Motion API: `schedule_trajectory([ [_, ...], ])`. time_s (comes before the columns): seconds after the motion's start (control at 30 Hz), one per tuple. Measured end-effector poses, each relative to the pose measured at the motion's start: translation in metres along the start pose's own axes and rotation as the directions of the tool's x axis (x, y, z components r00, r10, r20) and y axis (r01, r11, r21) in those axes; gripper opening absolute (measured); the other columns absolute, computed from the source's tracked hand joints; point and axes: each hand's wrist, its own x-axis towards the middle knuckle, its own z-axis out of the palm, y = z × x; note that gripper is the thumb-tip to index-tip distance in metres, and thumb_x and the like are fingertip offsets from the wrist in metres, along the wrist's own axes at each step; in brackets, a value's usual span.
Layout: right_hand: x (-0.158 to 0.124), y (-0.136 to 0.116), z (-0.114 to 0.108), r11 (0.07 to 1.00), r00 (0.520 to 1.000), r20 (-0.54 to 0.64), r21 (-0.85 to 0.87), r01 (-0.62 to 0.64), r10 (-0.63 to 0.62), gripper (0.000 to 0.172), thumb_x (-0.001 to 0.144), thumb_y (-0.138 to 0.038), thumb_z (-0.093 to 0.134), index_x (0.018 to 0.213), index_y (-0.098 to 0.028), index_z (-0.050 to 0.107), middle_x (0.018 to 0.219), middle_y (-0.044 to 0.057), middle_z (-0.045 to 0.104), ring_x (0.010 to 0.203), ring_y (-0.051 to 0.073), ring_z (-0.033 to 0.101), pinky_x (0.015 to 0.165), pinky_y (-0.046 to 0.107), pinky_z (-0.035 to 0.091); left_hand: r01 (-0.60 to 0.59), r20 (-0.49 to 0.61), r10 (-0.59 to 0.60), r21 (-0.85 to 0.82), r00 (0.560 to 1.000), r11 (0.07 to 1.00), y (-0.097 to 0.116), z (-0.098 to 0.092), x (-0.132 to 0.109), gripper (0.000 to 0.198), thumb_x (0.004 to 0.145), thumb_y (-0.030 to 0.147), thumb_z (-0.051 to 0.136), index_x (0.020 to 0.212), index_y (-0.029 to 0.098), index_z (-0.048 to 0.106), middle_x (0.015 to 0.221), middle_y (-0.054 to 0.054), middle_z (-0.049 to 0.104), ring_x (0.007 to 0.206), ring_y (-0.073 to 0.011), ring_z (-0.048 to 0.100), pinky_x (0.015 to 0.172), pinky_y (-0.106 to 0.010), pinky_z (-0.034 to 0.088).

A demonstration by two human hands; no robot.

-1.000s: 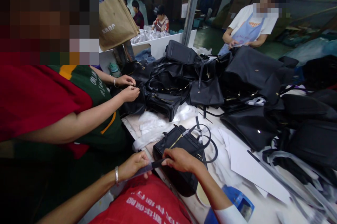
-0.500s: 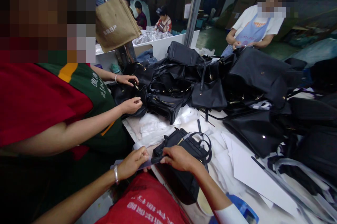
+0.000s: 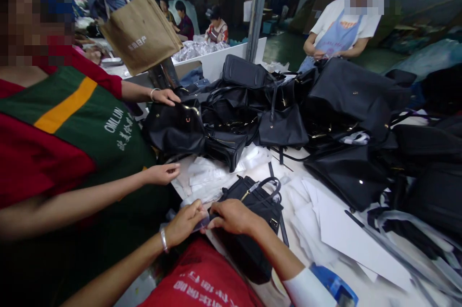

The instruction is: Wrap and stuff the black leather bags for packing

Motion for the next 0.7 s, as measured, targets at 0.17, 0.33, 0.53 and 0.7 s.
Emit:
schedule_trajectory([
  [0.17,-0.003,0.010,-0.002,0.989,0.992,-0.057,-0.095,-0.115,0.110,0.027,0.089,-0.041,0.050,0.098,-0.018,0.059,0.089,0.007,0.067,0.081,0.019,0.061,0.066,0.025,0.036,0.025,0.007,-0.024,-0.135,1.000,0.991,-0.003,-0.001,0.016,0.021,0.089,0.039,0.036,0.080,0.021,0.043,0.067,0.000,0.068,0.056,-0.0146,0.063,0.058,-0.024,0.042],
  [0.33,-0.001,0.014,0.000,0.991,0.996,-0.086,-0.132,0.011,-0.022,0.030,0.087,-0.041,0.052,0.104,-0.017,0.057,0.094,0.008,0.066,0.090,0.021,0.060,0.074,0.027,0.037,0.057,0.066,-0.045,-0.198,0.997,0.979,-0.007,0.006,0.032,0.021,0.086,0.040,0.042,0.077,0.020,0.043,0.063,-0.001,0.068,0.054,-0.0152,0.063,0.053,-0.023,0.042],
  [0.53,-0.003,0.030,-0.003,0.976,0.990,-0.120,-0.195,-0.093,0.070,0.019,0.091,-0.030,0.046,0.094,-0.017,0.060,0.087,0.006,0.065,0.082,0.018,0.059,0.072,0.027,0.036,0.106,0.080,-0.088,-0.259,0.993,0.960,-0.007,0.011,0.048,0.020,0.087,0.039,0.042,0.079,0.020,0.041,0.065,-0.003,0.069,0.051,-0.0164,0.064,0.048,-0.023,0.043],
  [0.7,0.006,0.032,0.010,0.938,0.981,-0.193,-0.341,-0.058,-0.010,0.016,0.090,-0.019,0.044,0.098,-0.016,0.057,0.091,0.008,0.063,0.088,0.019,0.056,0.084,0.034,0.035,0.160,0.136,-0.129,-0.247,0.982,0.956,-0.004,0.015,0.065,0.019,0.087,0.037,0.042,0.078,0.021,0.040,0.058,-0.002,0.067,0.045,-0.0163,0.062,0.043,-0.022,0.041],
])
